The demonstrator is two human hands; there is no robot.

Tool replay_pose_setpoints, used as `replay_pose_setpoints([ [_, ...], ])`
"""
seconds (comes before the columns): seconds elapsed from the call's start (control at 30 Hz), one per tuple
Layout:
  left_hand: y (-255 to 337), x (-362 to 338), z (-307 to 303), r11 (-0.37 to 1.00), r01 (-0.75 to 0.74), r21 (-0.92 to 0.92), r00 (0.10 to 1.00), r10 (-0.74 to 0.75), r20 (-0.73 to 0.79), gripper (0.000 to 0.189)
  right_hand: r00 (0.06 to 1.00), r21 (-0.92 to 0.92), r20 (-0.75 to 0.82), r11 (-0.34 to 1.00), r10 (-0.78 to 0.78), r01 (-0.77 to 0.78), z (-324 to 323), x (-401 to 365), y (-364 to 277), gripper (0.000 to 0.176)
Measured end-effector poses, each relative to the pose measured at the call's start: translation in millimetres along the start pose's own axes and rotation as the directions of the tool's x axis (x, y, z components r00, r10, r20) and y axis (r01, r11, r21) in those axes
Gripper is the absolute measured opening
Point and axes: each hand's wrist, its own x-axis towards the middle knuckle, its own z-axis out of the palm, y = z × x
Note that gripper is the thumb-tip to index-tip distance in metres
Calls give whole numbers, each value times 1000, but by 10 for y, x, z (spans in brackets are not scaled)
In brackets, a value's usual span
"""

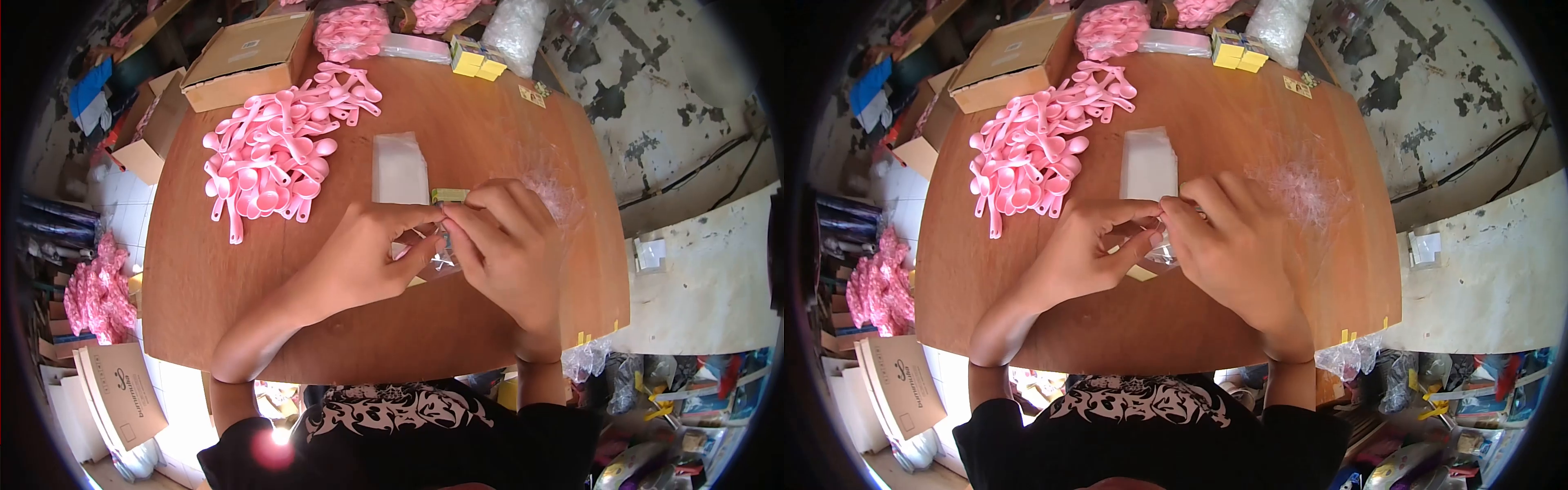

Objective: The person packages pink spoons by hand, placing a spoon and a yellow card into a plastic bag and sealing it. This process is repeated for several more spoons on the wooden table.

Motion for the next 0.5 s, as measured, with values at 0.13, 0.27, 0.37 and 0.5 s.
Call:
replay_pose_setpoints([
  [0.13,5,-32,25,988,-14,155,999,6,53,33,997,-112,-52,993,-55,49,128,-67,-34,16],
  [0.27,-45,-13,42,981,-138,139,990,141,-16,23,973,132,-227,991,34,-4,206,-119,86,15],
  [0.37,-53,-44,11,976,-215,40,975,217,-52,25,942,434,-252,896,222,-95,-35,-66,119,8],
  [0.5,48,-74,-18,962,-179,-207,976,147,-161,23,878,962,-57,260,476,-78,-360,-215,520,6],
])
